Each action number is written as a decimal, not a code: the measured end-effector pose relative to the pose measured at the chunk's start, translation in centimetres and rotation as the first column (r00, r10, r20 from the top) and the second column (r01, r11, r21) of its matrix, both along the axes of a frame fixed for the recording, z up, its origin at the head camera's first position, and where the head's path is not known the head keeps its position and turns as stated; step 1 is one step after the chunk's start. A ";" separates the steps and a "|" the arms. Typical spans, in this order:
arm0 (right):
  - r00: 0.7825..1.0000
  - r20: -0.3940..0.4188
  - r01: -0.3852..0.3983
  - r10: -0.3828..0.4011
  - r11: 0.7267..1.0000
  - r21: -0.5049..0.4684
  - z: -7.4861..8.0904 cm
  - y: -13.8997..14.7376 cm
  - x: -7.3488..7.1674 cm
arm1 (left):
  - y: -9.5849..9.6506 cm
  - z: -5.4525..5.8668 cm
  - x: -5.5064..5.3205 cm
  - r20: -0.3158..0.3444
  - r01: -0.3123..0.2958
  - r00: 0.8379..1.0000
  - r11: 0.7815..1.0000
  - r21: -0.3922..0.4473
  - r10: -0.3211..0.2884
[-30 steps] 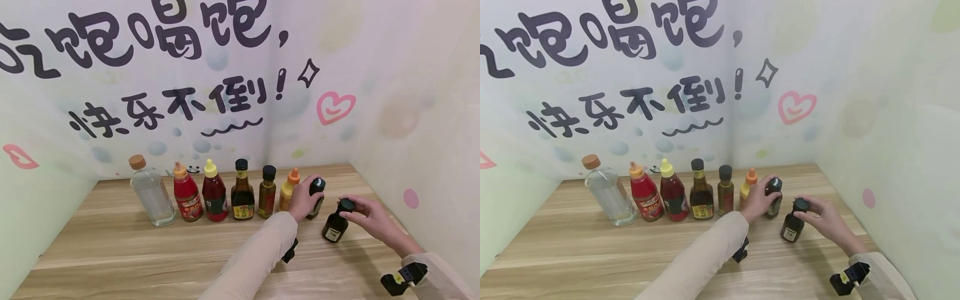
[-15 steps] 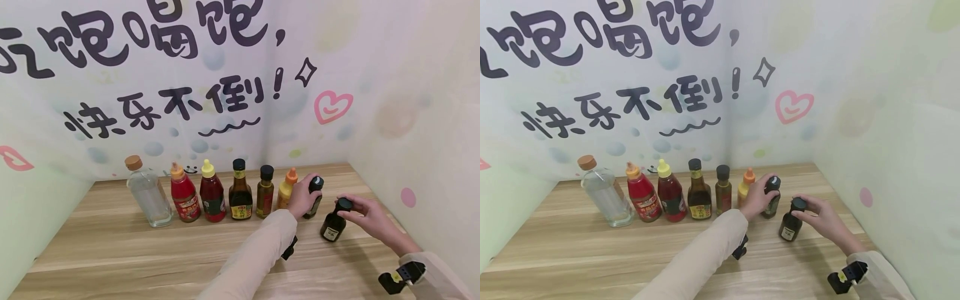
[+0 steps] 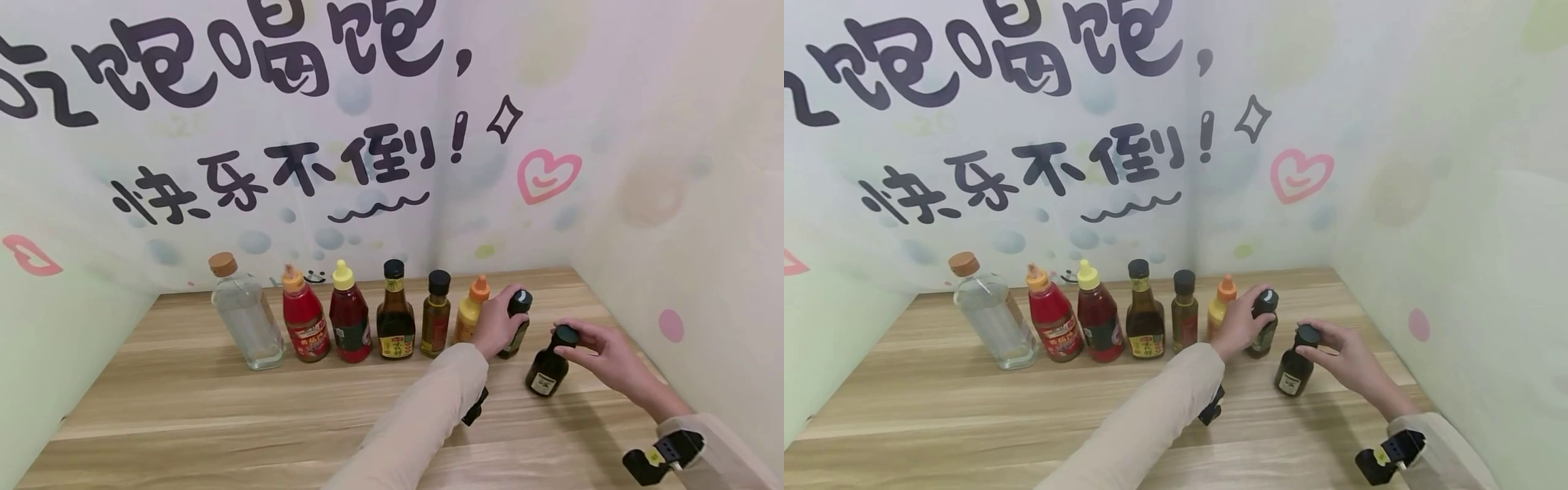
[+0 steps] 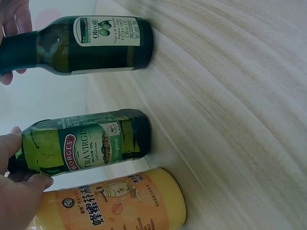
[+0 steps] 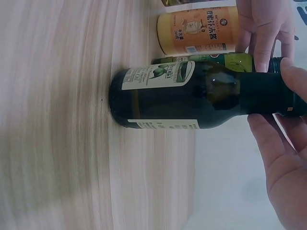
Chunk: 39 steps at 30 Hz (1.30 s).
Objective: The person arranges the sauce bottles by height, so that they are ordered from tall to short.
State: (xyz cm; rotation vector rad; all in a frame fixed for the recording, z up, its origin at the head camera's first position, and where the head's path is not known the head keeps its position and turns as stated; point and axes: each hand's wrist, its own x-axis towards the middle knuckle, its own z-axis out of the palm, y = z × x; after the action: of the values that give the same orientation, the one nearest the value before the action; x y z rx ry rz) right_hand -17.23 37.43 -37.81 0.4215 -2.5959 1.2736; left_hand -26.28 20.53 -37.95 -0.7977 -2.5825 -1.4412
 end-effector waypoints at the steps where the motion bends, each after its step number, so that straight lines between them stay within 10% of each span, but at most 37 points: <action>1: 1.000 -0.001 0.000 0.000 1.000 0.000 0.0 0.0 0.1 | 0.0 0.0 0.0 -0.002 0.000 1.000 1.000 0.001 0.000; 14: 0.992 0.110 0.053 -0.058 0.998 0.045 1.0 0.1 0.5 | 0.4 0.1 0.3 0.026 -0.026 0.999 1.000 0.007 0.026; 39: 0.992 0.015 0.129 -0.129 0.992 -0.005 2.3 0.4 0.5 | 0.2 0.5 0.2 0.048 -0.009 0.999 1.000 -0.022 0.010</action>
State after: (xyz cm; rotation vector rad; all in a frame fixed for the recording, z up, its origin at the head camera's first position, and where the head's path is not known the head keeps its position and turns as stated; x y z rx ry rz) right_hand -16.69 37.87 -35.50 0.2392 -2.5840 1.2459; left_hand -26.05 20.70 -37.47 -0.7612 -2.6384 -1.4497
